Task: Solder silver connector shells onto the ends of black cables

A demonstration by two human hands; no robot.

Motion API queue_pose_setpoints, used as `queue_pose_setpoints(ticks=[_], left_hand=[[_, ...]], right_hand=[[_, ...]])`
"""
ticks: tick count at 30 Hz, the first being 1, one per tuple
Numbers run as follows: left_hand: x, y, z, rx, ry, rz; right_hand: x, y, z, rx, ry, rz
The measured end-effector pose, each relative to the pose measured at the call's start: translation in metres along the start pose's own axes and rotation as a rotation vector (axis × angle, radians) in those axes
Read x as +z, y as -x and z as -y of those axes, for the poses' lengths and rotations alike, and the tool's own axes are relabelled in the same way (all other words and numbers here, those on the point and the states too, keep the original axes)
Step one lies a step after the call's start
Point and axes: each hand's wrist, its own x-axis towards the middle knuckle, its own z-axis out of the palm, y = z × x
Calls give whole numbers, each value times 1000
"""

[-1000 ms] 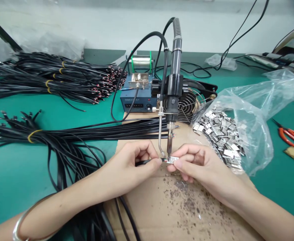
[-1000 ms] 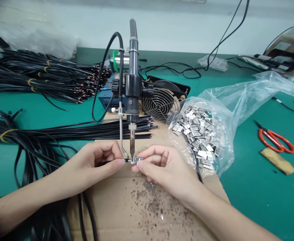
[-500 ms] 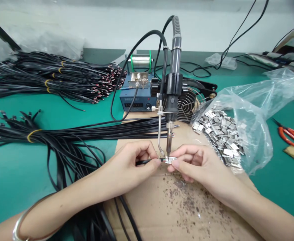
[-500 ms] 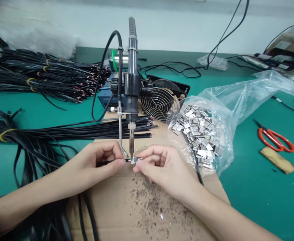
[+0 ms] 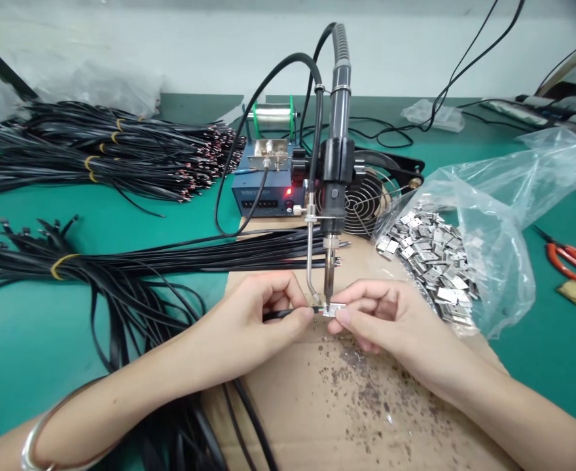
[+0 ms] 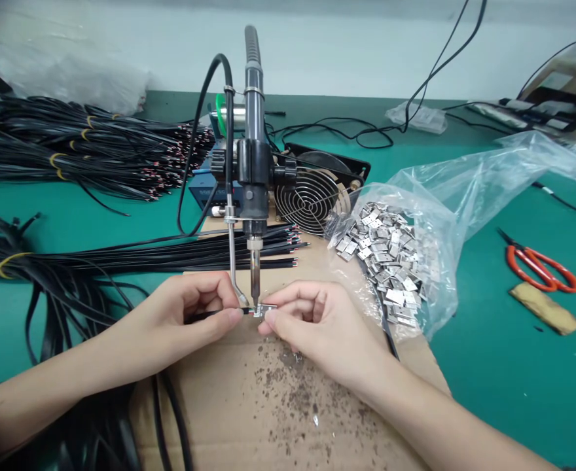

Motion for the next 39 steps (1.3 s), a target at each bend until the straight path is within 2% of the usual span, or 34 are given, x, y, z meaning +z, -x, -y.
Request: queue_pose_setpoints(ticks=[11, 17, 27, 39], left_hand=[[0, 2, -2, 25, 28, -5], [0, 2, -3, 16, 23, -1], [-1, 3, -2, -26, -101, -9], [-2, 1, -2, 37, -135, -34]], right_hand=[[-5, 2, -3, -20, -34, 62], [-3, 3, 3, 34, -37, 45], [0, 0, 1, -5, 69, -2], [-1, 1, 3, -2, 87, -3]])
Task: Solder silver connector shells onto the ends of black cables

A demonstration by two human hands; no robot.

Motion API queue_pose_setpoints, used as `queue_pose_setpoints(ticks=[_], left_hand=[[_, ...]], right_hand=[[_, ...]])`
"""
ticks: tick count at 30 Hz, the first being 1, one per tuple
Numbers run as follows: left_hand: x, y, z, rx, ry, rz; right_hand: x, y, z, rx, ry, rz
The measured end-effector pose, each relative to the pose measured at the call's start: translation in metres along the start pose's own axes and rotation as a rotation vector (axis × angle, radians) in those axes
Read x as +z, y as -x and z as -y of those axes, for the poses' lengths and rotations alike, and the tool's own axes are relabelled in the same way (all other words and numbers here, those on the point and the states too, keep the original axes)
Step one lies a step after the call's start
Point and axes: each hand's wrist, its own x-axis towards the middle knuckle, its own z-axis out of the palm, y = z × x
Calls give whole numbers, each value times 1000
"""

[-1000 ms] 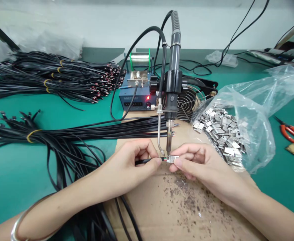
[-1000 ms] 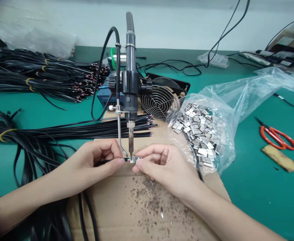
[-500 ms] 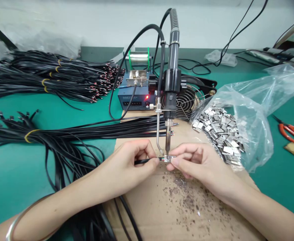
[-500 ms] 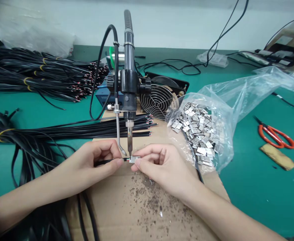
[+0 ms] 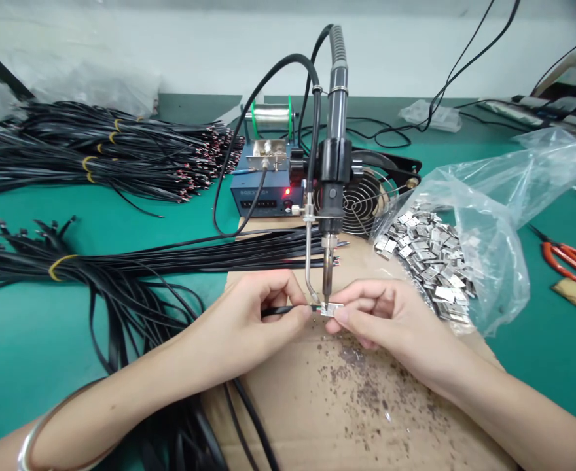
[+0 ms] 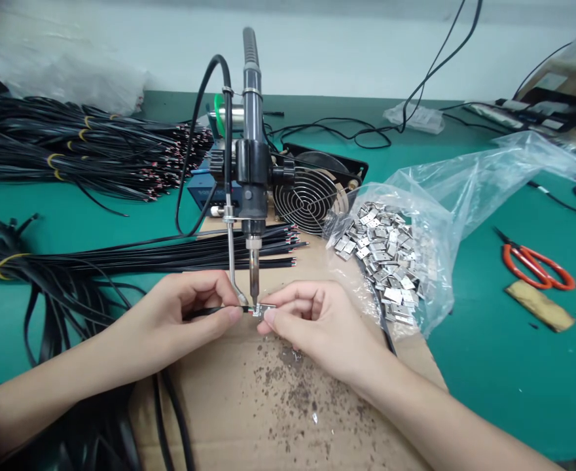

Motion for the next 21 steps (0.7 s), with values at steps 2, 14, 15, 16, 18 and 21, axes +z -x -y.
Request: queue_pose_setpoints(ticks=[2, 14, 15, 16, 18, 21], left_hand=[[1, -1, 0, -11, 17, -10], [0, 1, 0, 12, 2, -7], [0, 1, 0, 23, 11, -6], [0, 1, 1, 27, 24, -4], [1, 0, 1, 18, 44, 2], [2, -1, 2, -5, 69, -3]], right_hand=[[0, 0, 1, 6, -17, 4], [1, -1, -1, 18, -16, 9], [1, -1, 0, 28, -19, 0], [2, 0, 1, 37, -22, -10], [3, 0, 2, 46, -23, -24], [2, 0, 1, 25, -4, -22]])
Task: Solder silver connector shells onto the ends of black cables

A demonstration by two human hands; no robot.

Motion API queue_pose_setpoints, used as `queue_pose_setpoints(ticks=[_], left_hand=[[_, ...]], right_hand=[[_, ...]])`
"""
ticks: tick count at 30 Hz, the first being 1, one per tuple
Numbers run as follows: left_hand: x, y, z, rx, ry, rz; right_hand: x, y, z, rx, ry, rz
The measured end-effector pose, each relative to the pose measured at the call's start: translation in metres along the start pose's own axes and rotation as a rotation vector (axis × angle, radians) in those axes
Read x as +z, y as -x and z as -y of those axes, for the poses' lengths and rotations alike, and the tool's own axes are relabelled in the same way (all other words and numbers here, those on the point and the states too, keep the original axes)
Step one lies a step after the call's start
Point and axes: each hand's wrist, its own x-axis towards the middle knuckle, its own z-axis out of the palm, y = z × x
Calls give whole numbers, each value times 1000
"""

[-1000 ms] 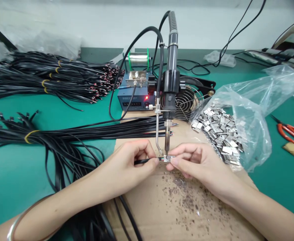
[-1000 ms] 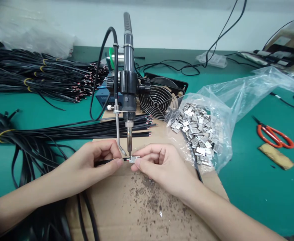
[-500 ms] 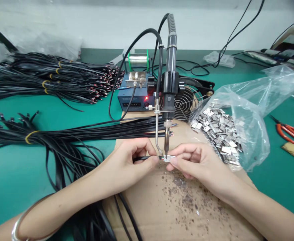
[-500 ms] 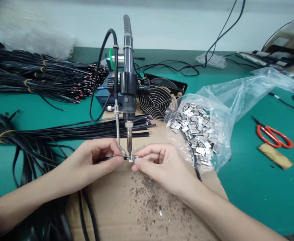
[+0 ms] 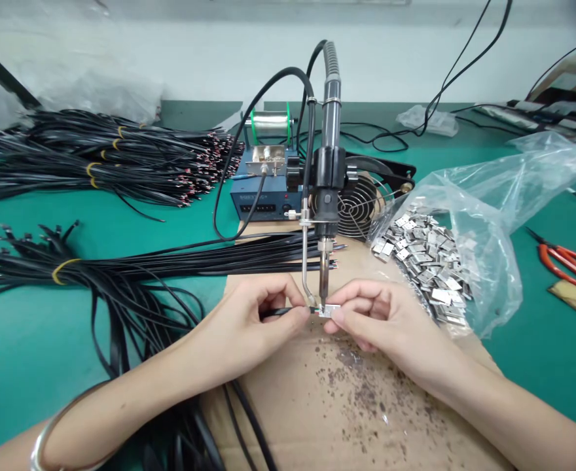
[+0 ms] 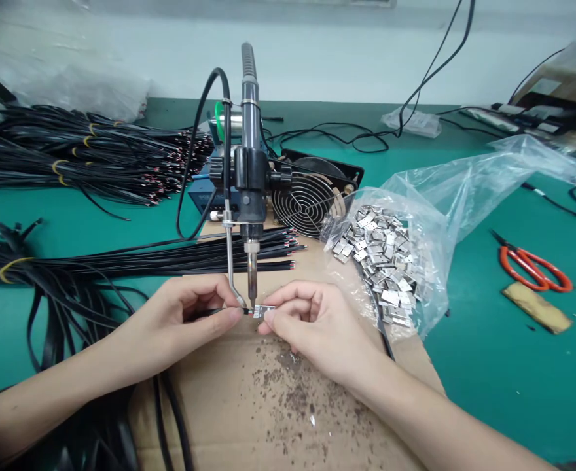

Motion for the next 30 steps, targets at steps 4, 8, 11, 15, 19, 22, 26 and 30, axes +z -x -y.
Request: queue_pose_setpoints(ticks=[4, 8, 11, 15, 19, 22, 26, 30], left_hand=[[1, -1, 0, -4, 0, -16], [2, 0, -1, 3, 13, -27], [3, 1, -1, -21, 3, -29], [2, 1, -2, -29, -14, -22], [3, 1, -2, -50, -29, -23], [3, 2, -3, -52, 6, -31], [4, 4, -4, -44, 65, -20], [4, 4, -6, -34, 80, -21]], right_hand=[[-2, -2, -4, -53, 34, 4], [-4, -3, -6, -71, 39, 10], [-4, -3, -6, -70, 31, 17], [-4, -2, -4, -65, 46, 12], [-4, -1, -4, -69, 43, 3], [-4, 0, -4, -66, 30, 21], [-4, 1, -4, -57, 0, 38], [-5, 1, -4, -44, -59, 57]])
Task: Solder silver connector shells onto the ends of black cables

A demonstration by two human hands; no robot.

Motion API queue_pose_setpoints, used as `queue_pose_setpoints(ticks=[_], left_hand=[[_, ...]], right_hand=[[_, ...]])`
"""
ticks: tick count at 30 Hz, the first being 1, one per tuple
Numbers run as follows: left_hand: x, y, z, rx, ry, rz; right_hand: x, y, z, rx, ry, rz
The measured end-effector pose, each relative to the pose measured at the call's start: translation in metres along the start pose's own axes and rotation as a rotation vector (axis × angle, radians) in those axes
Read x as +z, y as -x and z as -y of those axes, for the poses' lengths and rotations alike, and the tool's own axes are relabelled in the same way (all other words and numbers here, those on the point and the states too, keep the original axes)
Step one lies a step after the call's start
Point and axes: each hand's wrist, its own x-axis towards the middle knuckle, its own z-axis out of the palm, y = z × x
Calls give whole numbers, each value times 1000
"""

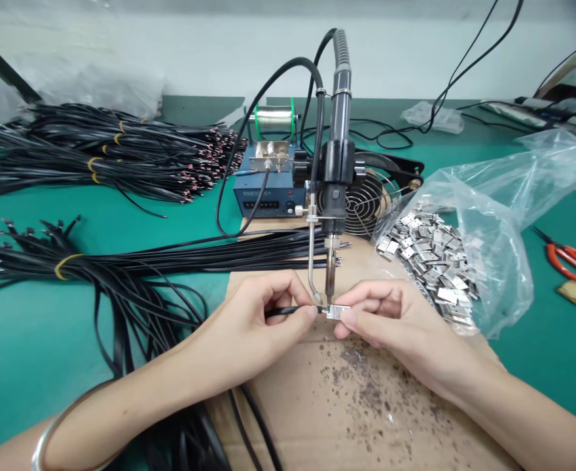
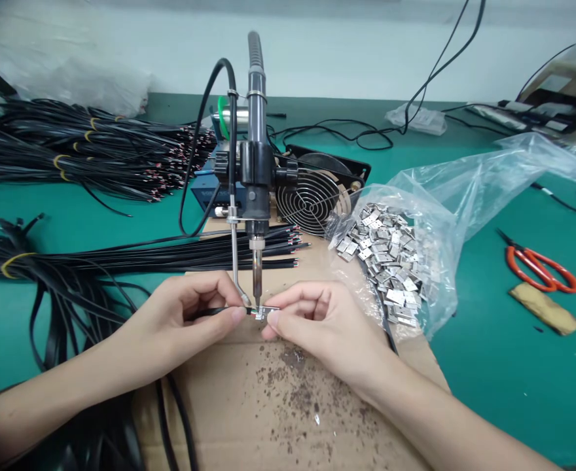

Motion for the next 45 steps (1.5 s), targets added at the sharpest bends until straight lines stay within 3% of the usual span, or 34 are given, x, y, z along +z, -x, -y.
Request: queue_pose_setpoints(ticks=[7, 20, 27, 38, 45], left_hand=[[0, -1, 0, 2, 14, -1], [-3, 0, 1, -33, -207, 6], [-2, -3, 7, 38, -94, 18], [0, -2, 2, 7, -123, -20], [1, 0, 2, 22, -68, -26]], right_hand=[[0, 0, 1, 25, -20, 14], [3, -2, 4, 23, 32, -45], [1, -4, -3, -16, 72, -6], [0, -4, -2, -51, 40, 10], [1, -1, 5, 14, 13, 22]])
